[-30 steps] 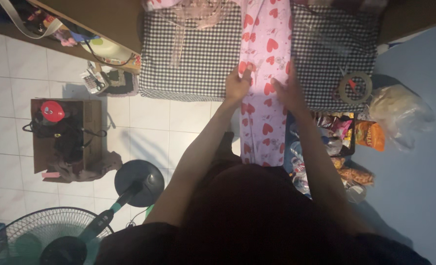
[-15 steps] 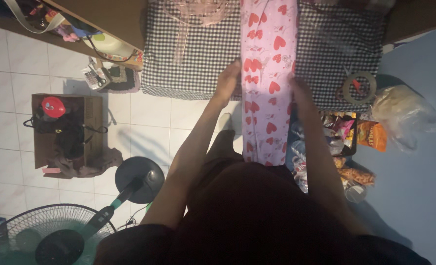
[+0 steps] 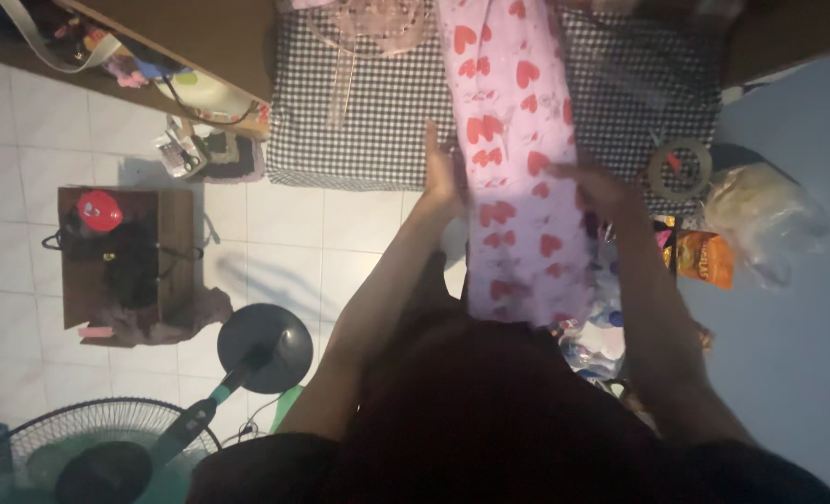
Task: The person wraps a rectangular item with pink heart-patterned wrapping paper on a checkered tablecloth. They fold the paper around the item, apply clear tape to secure the folds, and use scissors to trim excess paper.
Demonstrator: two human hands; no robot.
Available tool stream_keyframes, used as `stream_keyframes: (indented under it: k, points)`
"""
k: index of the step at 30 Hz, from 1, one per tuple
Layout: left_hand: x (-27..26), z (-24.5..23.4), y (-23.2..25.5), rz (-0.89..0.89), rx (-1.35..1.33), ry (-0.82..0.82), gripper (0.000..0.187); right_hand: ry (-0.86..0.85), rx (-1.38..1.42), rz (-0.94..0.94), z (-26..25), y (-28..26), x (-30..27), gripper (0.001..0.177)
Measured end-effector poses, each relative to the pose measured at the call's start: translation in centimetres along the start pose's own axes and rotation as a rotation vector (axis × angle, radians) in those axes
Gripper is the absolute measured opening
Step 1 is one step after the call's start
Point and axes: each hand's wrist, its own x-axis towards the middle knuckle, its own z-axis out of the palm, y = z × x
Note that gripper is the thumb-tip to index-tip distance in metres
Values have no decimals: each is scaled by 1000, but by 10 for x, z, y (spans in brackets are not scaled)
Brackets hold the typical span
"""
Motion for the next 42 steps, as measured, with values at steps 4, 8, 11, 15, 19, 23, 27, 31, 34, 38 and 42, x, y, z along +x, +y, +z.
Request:
stream_keyframes:
  k: [4,8,11,15,19,23,27,31,34,38,42]
  points:
    - [-17,-8,4,-17,332,123,101,-142,-93,13,-23,-17,30,61]
    - [-23,-21,-14,-21,43,104,83,-306,-421,-47,-50,-31,75,64]
    - [-21,-30,-39,-33,-72,105,69,-431,-725,-343,-63,-48,118,35]
    - [11,-27,-74,86,-95,161,52,-448,-1082,-205,-41,-108,174,38]
    - [57,-25,-94,208,-233,113,50,-449,-1332,-230,-4,-181,192,66]
    - [88,-22,-93,252,-227,165,50,-341,-1442,-469,6,-201,176,63]
    - [76,-23,-87,136,-236,251,48,-175,-987,-956,-1,-169,146,55]
    - [11,-42,-67,1055,1649,-77,52,126,-377,-1012,-31,-107,88,34]
    - [-17,-39,-42,729,823,35,23,352,-213,-1055,-50,-55,41,28]
    - [-29,-8,2,707,1294,211,13,523,-433,-914,-29,1,6,16]
    - [-2,42,21,1046,1675,13,14,462,-24,-794,6,29,15,16]
